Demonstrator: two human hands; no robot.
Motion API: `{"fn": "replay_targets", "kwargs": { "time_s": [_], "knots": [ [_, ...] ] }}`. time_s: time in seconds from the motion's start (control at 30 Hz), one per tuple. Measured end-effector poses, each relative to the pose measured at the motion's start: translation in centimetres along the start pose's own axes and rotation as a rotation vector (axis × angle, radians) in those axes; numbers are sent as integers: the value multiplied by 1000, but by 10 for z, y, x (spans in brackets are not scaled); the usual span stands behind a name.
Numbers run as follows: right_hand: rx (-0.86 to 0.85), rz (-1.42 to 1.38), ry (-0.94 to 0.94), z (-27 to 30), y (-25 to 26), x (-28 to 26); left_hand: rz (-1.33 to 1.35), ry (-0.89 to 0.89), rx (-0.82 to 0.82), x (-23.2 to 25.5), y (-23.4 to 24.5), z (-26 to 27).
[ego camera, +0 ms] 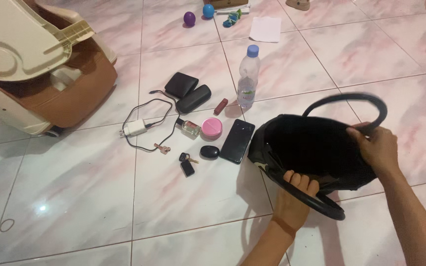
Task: The person kneels on a tiled floor and packs a black handbag, placing a wallet, phone, water bottle, keys, cosmetics, and a charger with cable into it one at a time, arranging items inside the bag.
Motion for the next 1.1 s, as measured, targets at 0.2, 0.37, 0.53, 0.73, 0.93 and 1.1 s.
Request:
{"fn": "replay_targets", "kwargs": {
  "time_s": [0.2, 0.37, 0.53, 0.73, 0.93, 1.1],
  "knots": [
    [195, 106, 82, -16, -7, -3, 128, 36, 6, -4, 12, -2],
    [236, 125, -17, -20, -9, 5, 69, 32, 28, -8, 17, -10],
    [269, 96, -14, -23, -5, 10, 86, 85, -42, -1, 16, -14],
    [163, 145, -50, -32, -13, 8, 7, 97, -58, 2, 14, -19],
    [139, 105, -10, -32, -9, 6, -49, 114, -175, 4, 12, -26],
    [34, 45, -22, -29, -3, 8, -50, 117, -130, 4, 11, -28]
  ]
}}
Point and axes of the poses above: each hand's wrist, its own z-axis away from the middle knuckle, its own y-axis out of the back of the hand, x = y × z, the point moved 1 cm from there along -z, towards the middle knuckle, and after that the axes turned 1 degree about z, right-handed, at the moved point
